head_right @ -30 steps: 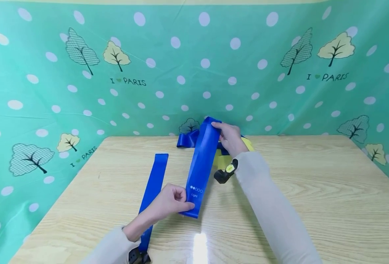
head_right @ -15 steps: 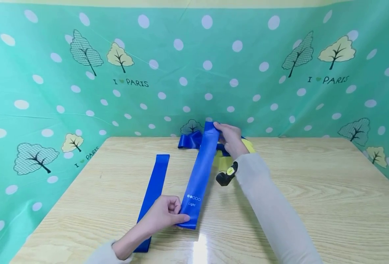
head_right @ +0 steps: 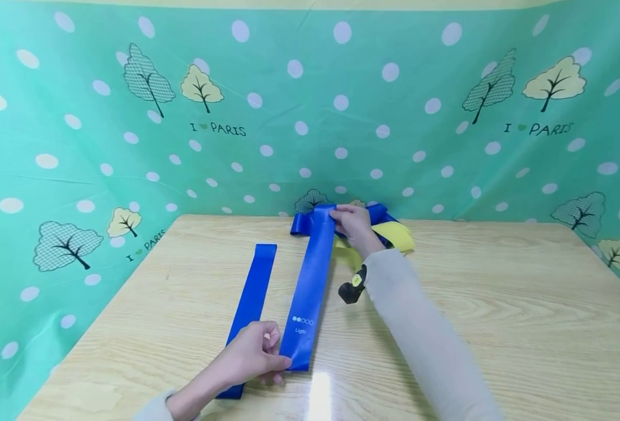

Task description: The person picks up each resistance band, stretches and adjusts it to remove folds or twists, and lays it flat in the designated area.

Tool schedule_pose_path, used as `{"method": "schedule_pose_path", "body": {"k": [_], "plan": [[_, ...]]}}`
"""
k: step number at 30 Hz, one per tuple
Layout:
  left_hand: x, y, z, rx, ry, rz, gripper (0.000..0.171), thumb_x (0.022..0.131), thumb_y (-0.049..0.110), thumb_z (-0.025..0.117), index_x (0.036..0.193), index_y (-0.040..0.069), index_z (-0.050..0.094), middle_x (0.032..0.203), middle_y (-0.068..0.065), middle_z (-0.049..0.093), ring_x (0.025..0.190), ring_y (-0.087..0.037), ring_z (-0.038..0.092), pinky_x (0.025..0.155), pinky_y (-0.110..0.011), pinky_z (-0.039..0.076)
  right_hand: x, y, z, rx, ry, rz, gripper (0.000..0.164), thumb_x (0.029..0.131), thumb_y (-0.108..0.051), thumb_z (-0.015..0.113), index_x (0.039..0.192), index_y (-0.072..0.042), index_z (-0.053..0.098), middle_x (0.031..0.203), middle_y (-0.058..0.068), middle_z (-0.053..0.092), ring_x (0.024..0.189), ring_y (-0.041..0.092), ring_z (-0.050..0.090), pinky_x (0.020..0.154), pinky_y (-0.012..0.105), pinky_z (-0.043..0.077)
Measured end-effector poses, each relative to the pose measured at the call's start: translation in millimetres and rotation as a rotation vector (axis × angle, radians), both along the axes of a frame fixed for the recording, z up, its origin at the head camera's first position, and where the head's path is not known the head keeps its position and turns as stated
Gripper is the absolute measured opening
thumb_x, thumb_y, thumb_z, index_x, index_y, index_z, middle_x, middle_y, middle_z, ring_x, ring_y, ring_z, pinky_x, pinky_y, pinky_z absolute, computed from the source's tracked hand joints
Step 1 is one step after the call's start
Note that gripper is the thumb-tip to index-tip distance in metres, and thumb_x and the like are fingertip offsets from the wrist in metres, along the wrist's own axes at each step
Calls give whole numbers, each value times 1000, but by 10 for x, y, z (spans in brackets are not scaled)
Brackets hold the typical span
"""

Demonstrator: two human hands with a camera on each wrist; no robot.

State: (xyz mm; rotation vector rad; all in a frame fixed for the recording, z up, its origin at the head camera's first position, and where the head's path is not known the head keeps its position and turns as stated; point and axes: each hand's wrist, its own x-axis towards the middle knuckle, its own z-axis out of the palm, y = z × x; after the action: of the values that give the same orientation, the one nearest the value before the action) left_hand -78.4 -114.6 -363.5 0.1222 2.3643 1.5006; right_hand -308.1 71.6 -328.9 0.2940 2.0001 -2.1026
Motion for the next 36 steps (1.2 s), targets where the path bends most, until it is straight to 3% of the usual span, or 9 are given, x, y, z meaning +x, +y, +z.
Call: {"method": "schedule_pose_path", "body": {"k": [3,5,9,14,19,22,26,32,36], "plan": [[32,-70,8,-57,-4,-12,39,74,1,75,70,12,38,53,1,52,44,-12,63,41,-18,36,12,-131,-44,10,8,21,44,93,-11,60,135,-4,50,116,5,56,71,3,56,68,17,50],[53,-111,3,-56,-25,-18,42,74,0,75,69,13,36,52,2,48,43,-11,61,42,-16,35,14,-216,-84,31,17,42,45,92,-11,61,135,-2,50,117,7,58,72,4,57,73,20,51],[88,-182,-28,-23,-68,-22,43,75,-1,74,68,14,34,51,1,54,41,-9,60,39,-15,35,20,-344,-175,125,18,52,43,90,-13,65,130,-2,55,121,10,60,74,5,56,77,24,50],[127,-248,-63,-6,-99,-44,43,76,-1,73,69,14,33,52,-6,63,40,-7,59,34,-15,31,46,-468,-284,219,7,33,38,86,-15,71,119,-2,57,115,10,59,78,12,55,77,27,49],[158,-275,-64,-28,-128,-78,42,75,-3,73,71,13,34,54,-6,65,40,-8,59,34,-15,31,80,-600,-380,223,3,49,41,85,-11,71,118,-3,49,118,13,53,91,20,59,85,33,52],[173,-260,-55,-44,-161,-70,42,76,-3,73,72,13,34,55,-6,65,39,-9,58,35,-15,30,89,-660,-436,229,11,70,37,86,-9,70,118,-3,53,120,14,55,91,21,60,81,31,53],[179,-243,-60,-61,-198,-54,39,78,-1,73,72,12,36,56,-7,64,37,-8,55,35,-15,32,83,-688,-495,307,6,118,30,87,-12,69,115,-4,59,118,11,58,90,20,59,76,27,51],[178,-253,-63,-93,-204,-54,31,80,4,72,73,9,42,54,-7,62,36,-7,51,36,-14,37,92,-626,-500,403,38,227,32,87,-10,68,117,-1,60,117,14,60,99,24,62,85,33,55],[196,-266,-52,-115,-197,-70,28,82,3,70,73,7,44,54,-7,60,38,-8,51,36,-16,40,88,-578,-476,443,75,258,28,86,-5,67,113,0,63,111,15,61,91,22,64,78,30,57]]}}
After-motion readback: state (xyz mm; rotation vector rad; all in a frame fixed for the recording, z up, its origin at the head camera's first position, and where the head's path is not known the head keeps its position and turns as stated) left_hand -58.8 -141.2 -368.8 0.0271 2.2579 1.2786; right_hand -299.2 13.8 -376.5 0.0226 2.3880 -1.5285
